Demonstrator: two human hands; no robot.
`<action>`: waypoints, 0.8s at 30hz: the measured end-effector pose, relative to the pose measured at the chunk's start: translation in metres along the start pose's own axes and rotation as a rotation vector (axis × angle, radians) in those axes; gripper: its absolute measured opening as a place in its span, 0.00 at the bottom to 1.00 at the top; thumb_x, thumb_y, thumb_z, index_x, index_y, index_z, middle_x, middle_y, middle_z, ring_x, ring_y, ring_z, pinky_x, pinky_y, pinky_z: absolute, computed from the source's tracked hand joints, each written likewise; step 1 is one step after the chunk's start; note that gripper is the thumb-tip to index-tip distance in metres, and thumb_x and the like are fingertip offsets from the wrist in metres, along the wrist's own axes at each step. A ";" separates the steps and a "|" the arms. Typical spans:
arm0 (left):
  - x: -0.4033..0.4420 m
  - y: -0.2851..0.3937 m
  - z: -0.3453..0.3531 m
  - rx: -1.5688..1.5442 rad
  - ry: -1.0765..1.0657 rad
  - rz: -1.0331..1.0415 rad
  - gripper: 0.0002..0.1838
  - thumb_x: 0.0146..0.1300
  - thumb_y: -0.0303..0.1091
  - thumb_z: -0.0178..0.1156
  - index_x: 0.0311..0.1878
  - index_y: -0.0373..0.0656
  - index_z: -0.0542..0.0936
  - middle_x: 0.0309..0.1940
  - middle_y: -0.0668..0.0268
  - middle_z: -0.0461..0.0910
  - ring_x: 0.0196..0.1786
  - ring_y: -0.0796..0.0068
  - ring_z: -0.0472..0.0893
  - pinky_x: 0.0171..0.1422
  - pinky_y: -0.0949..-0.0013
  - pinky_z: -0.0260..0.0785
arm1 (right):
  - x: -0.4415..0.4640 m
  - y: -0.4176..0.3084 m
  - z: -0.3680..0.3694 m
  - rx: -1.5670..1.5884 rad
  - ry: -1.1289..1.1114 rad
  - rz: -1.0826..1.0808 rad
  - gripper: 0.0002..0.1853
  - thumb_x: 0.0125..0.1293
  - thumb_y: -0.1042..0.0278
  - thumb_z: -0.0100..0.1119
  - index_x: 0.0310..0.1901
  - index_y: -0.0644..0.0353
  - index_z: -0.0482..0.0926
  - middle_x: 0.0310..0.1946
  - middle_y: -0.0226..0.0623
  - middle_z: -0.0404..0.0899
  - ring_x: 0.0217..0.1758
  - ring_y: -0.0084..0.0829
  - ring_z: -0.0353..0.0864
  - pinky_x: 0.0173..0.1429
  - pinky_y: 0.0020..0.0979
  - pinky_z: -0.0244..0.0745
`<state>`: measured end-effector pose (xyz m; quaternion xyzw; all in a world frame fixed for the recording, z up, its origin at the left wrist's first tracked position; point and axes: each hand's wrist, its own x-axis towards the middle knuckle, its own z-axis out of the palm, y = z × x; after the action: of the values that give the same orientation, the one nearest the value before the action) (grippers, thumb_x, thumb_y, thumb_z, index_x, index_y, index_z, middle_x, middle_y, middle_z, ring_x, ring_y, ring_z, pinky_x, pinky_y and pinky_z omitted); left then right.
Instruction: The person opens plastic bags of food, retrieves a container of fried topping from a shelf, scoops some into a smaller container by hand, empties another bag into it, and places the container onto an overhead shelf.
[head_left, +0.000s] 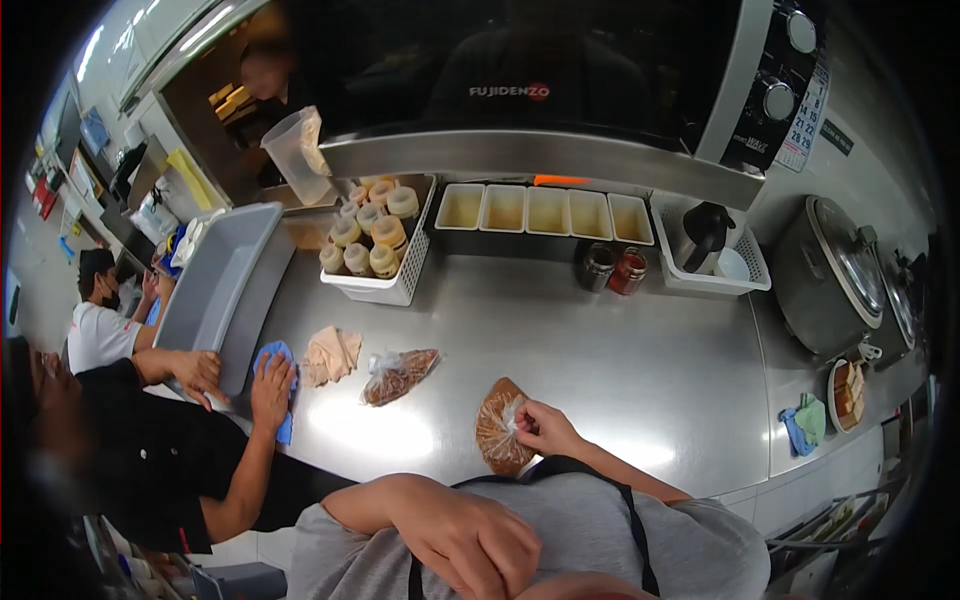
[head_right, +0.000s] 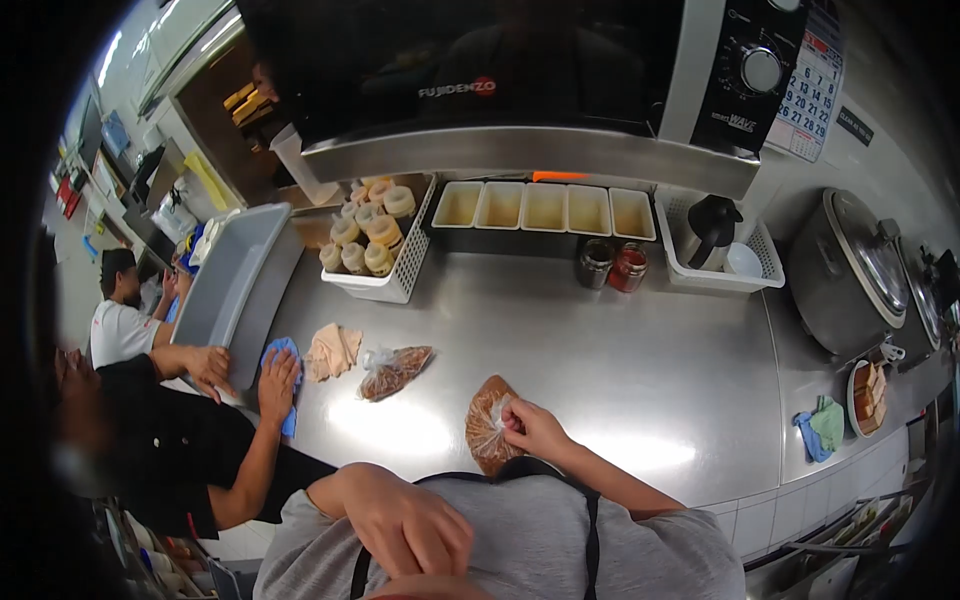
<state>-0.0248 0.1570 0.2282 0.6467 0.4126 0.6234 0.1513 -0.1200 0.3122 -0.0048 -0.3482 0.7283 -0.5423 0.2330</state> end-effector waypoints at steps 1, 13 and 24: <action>0.002 0.000 -0.002 -0.006 -0.009 -0.008 0.11 0.63 0.32 0.55 0.33 0.32 0.78 0.35 0.55 0.75 0.38 0.58 0.75 0.40 0.59 0.68 | 0.000 0.003 -0.001 0.022 -0.012 0.011 0.09 0.56 0.71 0.59 0.36 0.60 0.69 0.30 0.32 0.72 0.32 0.23 0.73 0.38 0.24 0.72; 0.007 -0.003 -0.015 -0.178 0.479 -0.041 0.06 0.57 0.24 0.60 0.29 0.30 0.81 0.26 0.55 0.78 0.23 0.65 0.74 0.26 0.67 0.67 | 0.003 0.010 -0.006 0.084 -0.038 -0.025 0.09 0.56 0.73 0.62 0.35 0.60 0.70 0.29 0.28 0.70 0.32 0.17 0.71 0.37 0.20 0.71; -0.029 -0.006 -0.016 -0.033 0.820 -0.205 0.05 0.52 0.27 0.65 0.25 0.36 0.80 0.24 0.61 0.79 0.25 0.70 0.76 0.29 0.70 0.64 | 0.006 0.016 -0.007 0.067 -0.074 -0.068 0.10 0.57 0.72 0.62 0.36 0.60 0.70 0.30 0.29 0.70 0.32 0.18 0.72 0.38 0.21 0.72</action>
<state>-0.0387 0.1347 0.2069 0.2980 0.4909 0.8174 0.0461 -0.1328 0.3149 -0.0181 -0.3843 0.6883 -0.5609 0.2528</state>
